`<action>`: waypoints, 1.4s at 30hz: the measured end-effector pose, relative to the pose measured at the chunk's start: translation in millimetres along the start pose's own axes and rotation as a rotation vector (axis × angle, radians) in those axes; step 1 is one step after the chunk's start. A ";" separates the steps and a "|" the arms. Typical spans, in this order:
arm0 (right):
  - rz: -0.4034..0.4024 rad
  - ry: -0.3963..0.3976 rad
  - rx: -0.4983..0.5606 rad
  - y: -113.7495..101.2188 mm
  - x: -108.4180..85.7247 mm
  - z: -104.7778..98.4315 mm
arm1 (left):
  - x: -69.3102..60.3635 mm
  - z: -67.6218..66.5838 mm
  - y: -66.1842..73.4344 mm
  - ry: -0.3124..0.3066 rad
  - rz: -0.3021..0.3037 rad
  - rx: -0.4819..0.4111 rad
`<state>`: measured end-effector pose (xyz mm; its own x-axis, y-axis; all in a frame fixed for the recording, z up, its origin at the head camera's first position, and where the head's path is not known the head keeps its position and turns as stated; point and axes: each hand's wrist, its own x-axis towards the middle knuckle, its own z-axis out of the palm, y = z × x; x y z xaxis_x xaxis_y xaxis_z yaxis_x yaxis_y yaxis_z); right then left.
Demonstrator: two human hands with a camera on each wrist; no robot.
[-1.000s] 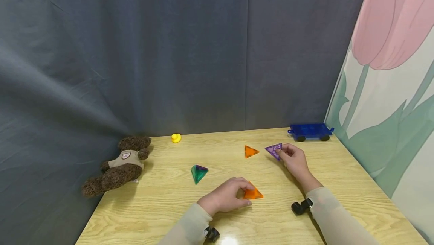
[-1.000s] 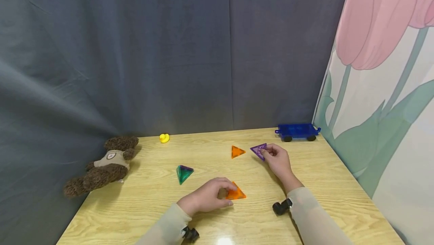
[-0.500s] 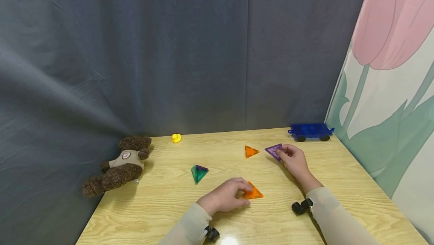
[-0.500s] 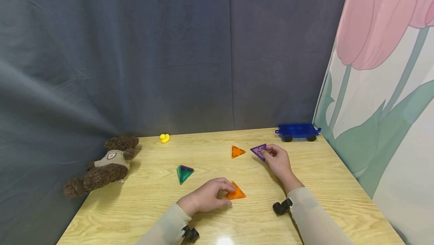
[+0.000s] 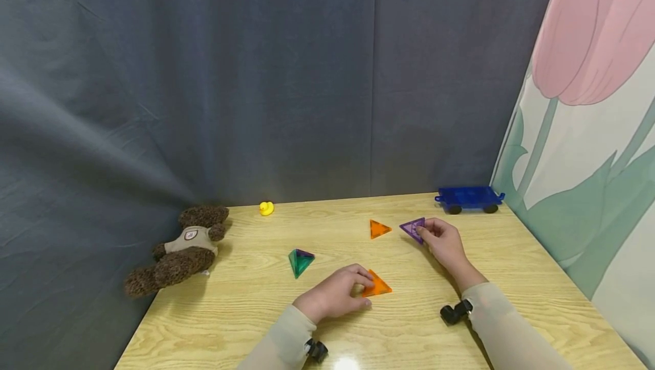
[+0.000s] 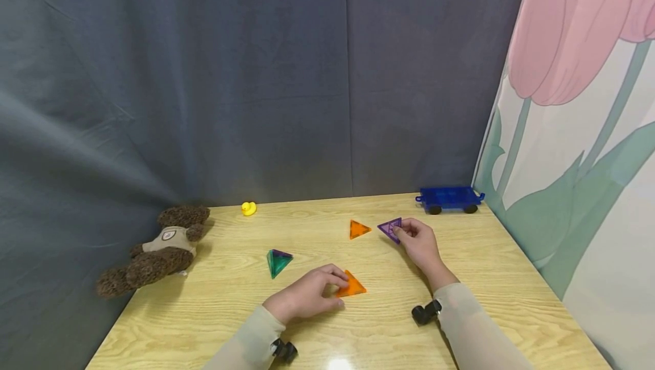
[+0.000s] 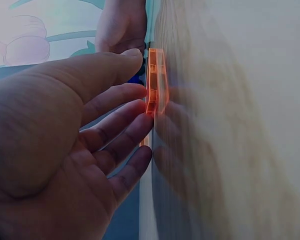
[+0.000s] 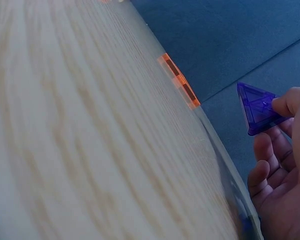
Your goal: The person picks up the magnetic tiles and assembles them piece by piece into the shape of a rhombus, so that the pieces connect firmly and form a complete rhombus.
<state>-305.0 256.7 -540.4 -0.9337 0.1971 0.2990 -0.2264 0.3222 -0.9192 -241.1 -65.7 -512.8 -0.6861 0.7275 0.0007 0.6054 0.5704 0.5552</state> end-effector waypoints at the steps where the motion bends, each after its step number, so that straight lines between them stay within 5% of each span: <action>1: 0.001 0.000 -0.007 -0.1 0.1 0.0 | -0.2 -0.4 -0.6 -0.001 -0.003 0.000; 14: 0.015 -0.041 -0.018 -2.4 -1.7 0.1 | -5.6 -6.8 -5.3 -0.002 -0.014 0.008; 26: 0.014 -0.169 -0.020 -9.1 -4.2 2.7 | -9.4 -9.2 -16.9 -0.005 -0.040 0.017; 42: -0.093 -0.318 -0.091 -24.5 -4.1 20.8 | -17.1 -10.2 -21.9 0.030 -0.079 0.012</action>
<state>-301.4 228.7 -524.4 -0.9533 -0.1312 0.2719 -0.3019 0.4090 -0.8611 -246.7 -94.5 -516.5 -0.7433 0.6687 -0.0176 0.5539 0.6302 0.5441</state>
